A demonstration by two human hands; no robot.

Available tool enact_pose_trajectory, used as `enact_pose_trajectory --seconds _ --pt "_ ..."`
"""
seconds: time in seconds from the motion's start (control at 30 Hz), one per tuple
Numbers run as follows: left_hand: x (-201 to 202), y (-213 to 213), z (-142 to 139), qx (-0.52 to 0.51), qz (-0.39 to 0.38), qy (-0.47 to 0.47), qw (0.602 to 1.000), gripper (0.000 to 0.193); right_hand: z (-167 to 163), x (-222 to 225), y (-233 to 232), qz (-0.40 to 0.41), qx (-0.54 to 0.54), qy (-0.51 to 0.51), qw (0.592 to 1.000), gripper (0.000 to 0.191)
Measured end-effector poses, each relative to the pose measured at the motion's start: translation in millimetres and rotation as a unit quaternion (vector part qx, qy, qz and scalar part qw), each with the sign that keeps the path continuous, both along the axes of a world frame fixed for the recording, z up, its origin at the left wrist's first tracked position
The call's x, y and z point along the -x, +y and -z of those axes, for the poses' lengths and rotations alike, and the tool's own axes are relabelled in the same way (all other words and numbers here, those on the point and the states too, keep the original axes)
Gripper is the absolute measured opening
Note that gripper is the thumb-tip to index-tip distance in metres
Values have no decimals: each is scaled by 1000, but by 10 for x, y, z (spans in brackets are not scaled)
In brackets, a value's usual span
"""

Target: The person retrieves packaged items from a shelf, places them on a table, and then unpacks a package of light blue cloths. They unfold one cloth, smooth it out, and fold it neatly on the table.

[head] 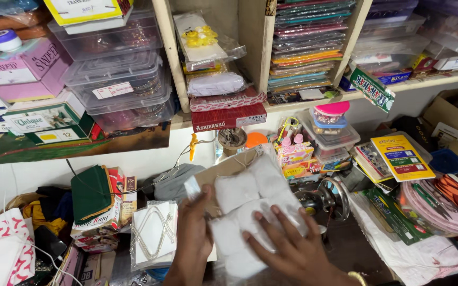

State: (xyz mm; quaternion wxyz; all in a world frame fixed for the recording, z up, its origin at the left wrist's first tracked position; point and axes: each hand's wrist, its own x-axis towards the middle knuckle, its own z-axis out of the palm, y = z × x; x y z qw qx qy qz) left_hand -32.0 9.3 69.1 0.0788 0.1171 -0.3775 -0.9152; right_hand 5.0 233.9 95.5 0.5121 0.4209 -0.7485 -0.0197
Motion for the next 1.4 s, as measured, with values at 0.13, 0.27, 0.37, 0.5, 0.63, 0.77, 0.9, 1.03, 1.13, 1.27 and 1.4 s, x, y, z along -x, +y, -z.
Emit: enact_pose_trajectory --seconds 0.13,0.27,0.37,0.5,0.63,0.77,0.9,1.03,1.13,1.27,1.4 --pt "-29 32 -154 63 42 -34 996 34 -191 130 119 0 22 -43 999 35" --pt "114 -48 -472 132 115 6 985 44 -548 174 154 -7 35 -27 999 33" --pt "373 -91 -813 189 145 10 971 48 -845 207 144 12 45 -49 998 40" --pt "544 -159 -1299 251 204 -11 946 42 -1171 299 114 30 32 -136 990 60" --pt "381 -418 -1713 739 94 -56 664 55 -1300 361 28 28 23 -147 988 65" --pt "616 -456 -2008 857 -123 195 461 20 -1284 358 -29 37 19 -149 988 65" --pt "1072 -376 -2094 865 -143 337 343 41 -1257 355 -20 51 10 -158 986 68" --pt "1313 -383 -2122 897 -75 307 308 37 -1258 367 -1 57 10 -169 984 72" --pt "1372 -336 -2134 919 -72 330 205 31 -1267 366 5 61 -1 -167 984 80" --pt "1430 -262 -2145 934 7 282 220 36 -1293 363 1 62 -11 -175 983 83" --pt "1518 -238 -2158 918 -42 350 181 35 -1347 384 -29 43 -1 -180 983 79"
